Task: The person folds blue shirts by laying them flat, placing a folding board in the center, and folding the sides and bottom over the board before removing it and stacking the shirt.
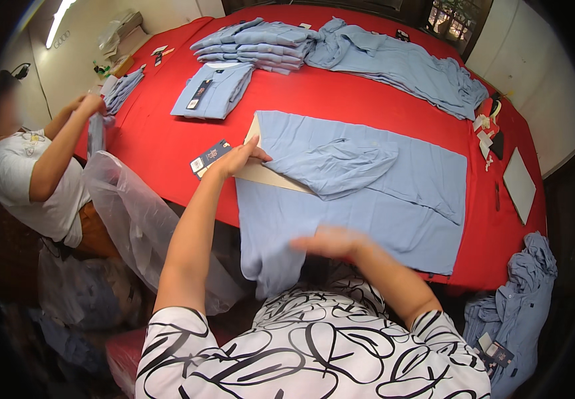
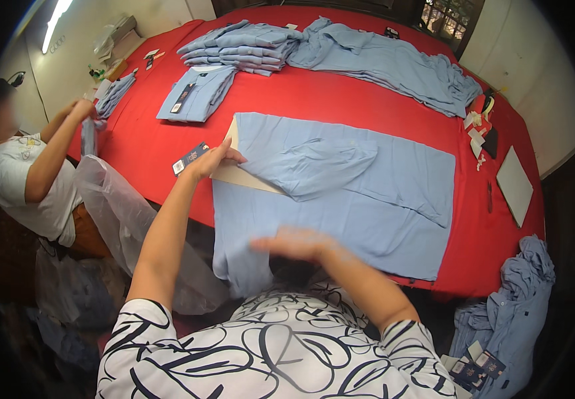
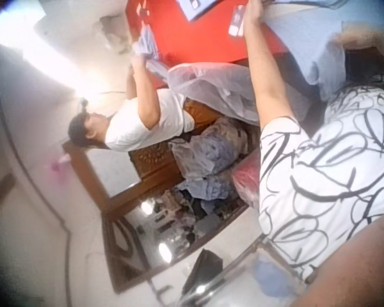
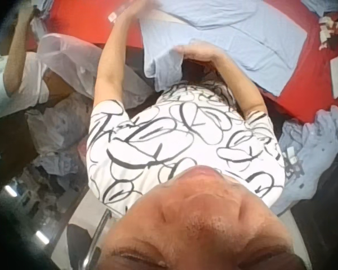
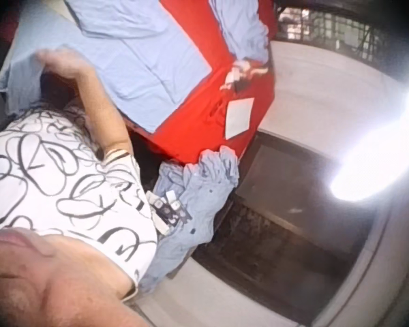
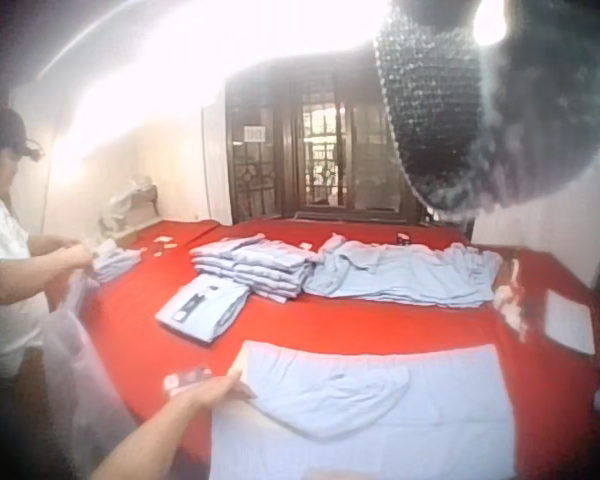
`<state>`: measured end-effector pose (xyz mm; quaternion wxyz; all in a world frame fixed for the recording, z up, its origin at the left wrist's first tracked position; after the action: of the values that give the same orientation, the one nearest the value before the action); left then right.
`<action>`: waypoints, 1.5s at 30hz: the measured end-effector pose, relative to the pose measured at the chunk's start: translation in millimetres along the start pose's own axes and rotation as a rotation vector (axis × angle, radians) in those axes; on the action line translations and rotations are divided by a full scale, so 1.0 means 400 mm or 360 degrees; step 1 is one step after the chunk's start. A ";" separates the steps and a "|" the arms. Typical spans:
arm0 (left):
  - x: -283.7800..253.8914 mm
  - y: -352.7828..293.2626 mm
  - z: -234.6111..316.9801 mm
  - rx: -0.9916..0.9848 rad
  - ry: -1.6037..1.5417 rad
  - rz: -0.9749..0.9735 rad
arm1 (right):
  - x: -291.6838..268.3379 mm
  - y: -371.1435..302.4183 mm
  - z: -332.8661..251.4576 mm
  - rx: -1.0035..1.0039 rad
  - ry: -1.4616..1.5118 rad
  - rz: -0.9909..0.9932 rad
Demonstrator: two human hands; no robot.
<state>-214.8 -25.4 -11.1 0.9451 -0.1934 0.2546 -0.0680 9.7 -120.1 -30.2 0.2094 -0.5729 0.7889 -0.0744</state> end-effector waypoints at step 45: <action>-0.044 0.042 0.088 0.0569 0.0905 0.1547 | -0.916 -0.725 0.388 0.0907 -0.1359 0.2667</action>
<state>-211.6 5.7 18.1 0.7804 0.1336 0.5419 0.2819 421.1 144.9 23.3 0.5923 0.2653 0.7506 0.1240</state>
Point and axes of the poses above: each hand's wrist, its own y-axis towards the middle knuckle, its own x-axis out of the palm, z = x × y, the point moved 10 cm from there along y, towards the middle knuckle, and after that the axes turned 1 degree about y, right-handed, at the moved point
